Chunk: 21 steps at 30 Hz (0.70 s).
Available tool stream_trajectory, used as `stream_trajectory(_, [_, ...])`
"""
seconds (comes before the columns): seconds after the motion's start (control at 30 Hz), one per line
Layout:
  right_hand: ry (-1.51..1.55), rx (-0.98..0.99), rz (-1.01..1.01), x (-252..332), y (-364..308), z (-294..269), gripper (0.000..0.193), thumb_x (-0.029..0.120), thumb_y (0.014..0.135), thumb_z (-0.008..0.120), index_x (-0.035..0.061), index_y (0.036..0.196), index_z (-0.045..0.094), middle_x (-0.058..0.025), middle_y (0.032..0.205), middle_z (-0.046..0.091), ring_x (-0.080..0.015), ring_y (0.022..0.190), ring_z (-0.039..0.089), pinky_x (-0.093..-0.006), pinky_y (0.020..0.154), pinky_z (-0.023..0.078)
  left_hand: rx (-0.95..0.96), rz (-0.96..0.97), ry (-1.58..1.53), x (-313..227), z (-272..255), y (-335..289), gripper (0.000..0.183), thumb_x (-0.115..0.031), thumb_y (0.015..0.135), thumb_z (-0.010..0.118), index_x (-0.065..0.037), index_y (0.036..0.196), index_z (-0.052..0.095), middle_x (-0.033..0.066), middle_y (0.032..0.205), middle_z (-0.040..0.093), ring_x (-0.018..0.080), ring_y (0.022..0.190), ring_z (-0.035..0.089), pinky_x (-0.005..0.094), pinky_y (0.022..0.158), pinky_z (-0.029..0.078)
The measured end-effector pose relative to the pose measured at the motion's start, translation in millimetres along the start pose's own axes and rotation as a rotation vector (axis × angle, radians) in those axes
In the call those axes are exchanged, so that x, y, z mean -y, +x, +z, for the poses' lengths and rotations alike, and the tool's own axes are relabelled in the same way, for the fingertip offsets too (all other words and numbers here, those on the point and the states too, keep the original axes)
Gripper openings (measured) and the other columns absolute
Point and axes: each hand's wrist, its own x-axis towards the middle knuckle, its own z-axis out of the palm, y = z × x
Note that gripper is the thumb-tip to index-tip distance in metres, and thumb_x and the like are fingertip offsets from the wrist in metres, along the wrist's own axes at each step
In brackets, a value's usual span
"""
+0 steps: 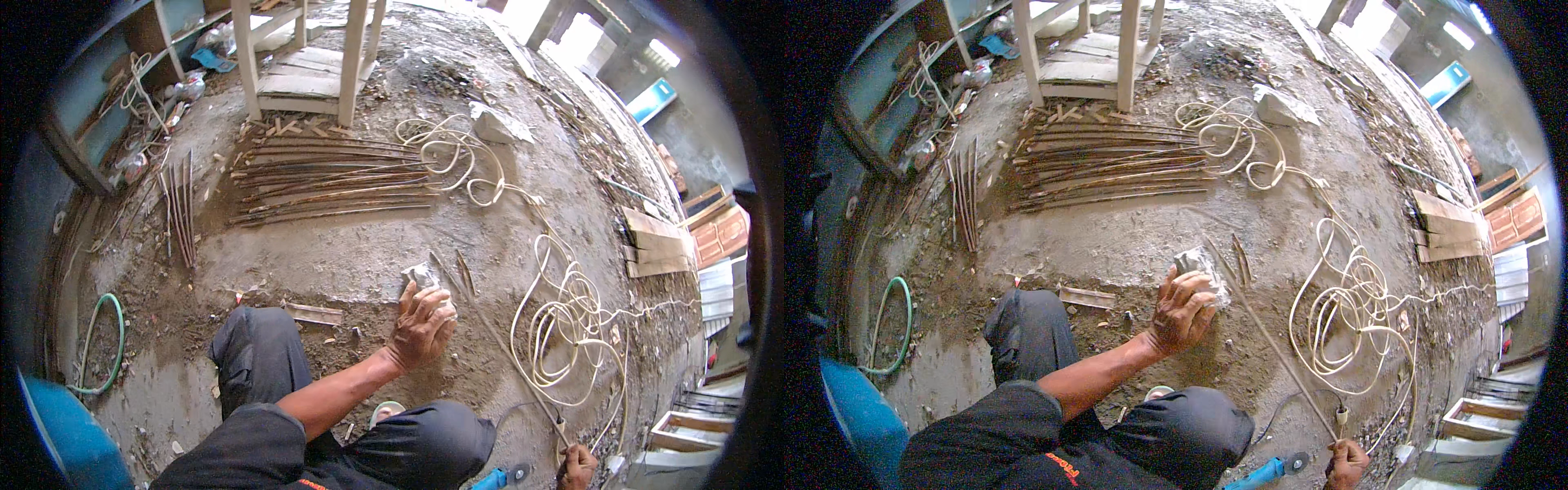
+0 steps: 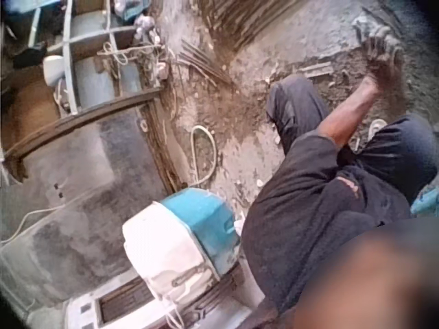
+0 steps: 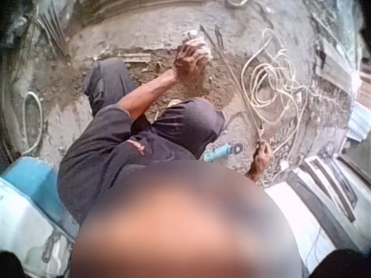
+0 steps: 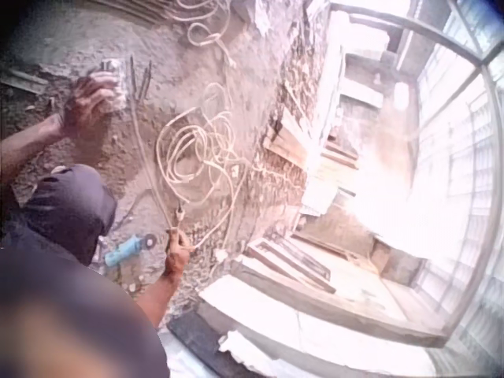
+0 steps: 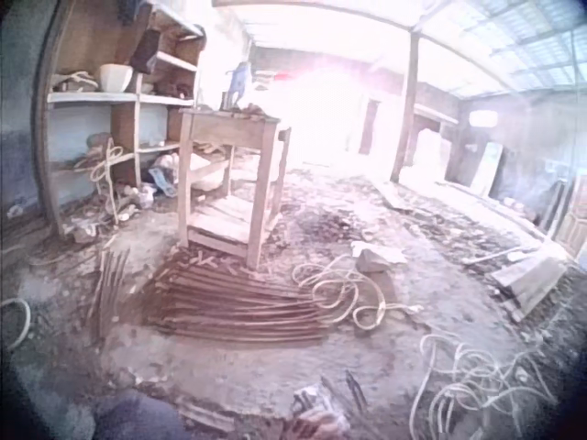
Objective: The person sits on the floor and uses an angle grinder to cut several metal rods one by one. After cutting, the person gathers the cut pieces and carries them toward a doorway.
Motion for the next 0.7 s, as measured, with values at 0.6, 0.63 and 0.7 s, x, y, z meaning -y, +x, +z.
stream_trajectory(0.6, [1.172, 0.282, 1.016, -165.7, -50.0, 243.6, 0.031, 0.043, 0.099, 0.057, 0.0144, 0.089, 0.06, 0.0048, 0.05, 0.03, -0.0105, 0.037, 0.03, -0.0295, 0.032, 0.028, 1.003, -0.624, -0.286, -12.0, 10.5, -103.2, 0.034, -0.035, 0.093, 0.063, -0.006, 0.108, 0.07, 0.0201, 0.108, 0.07, 0.0341, 0.106, 0.067, 0.0413, 0.091, 0.051])
stream_trajectory(0.63, [1.206, 0.297, 1.023, -171.2, -57.1, 245.4, 0.031, 0.043, 0.099, 0.057, 0.0142, 0.088, 0.06, 0.0044, 0.05, 0.031, -0.0108, 0.037, 0.03, -0.0299, 0.033, 0.028, 1.0, -0.634, -0.281, -11.5, 10.2, -102.2, 0.034, -0.035, 0.093, 0.063, -0.006, 0.108, 0.07, 0.0203, 0.109, 0.07, 0.0341, 0.106, 0.067, 0.0414, 0.091, 0.051])
stream_trajectory(0.7, [1.247, 0.324, 1.037, -175.5, -71.1, 245.6, 0.03, 0.041, 0.099, 0.058, 0.0139, 0.087, 0.059, 0.0036, 0.052, 0.033, -0.0113, 0.038, 0.032, -0.0305, 0.033, 0.03, 0.967, -0.623, -0.269, -13.2, 9.6, -100.1, 0.034, -0.035, 0.093, 0.058, -0.006, 0.108, 0.071, 0.0195, 0.106, 0.071, 0.0362, 0.104, 0.067, 0.0443, 0.092, 0.051])
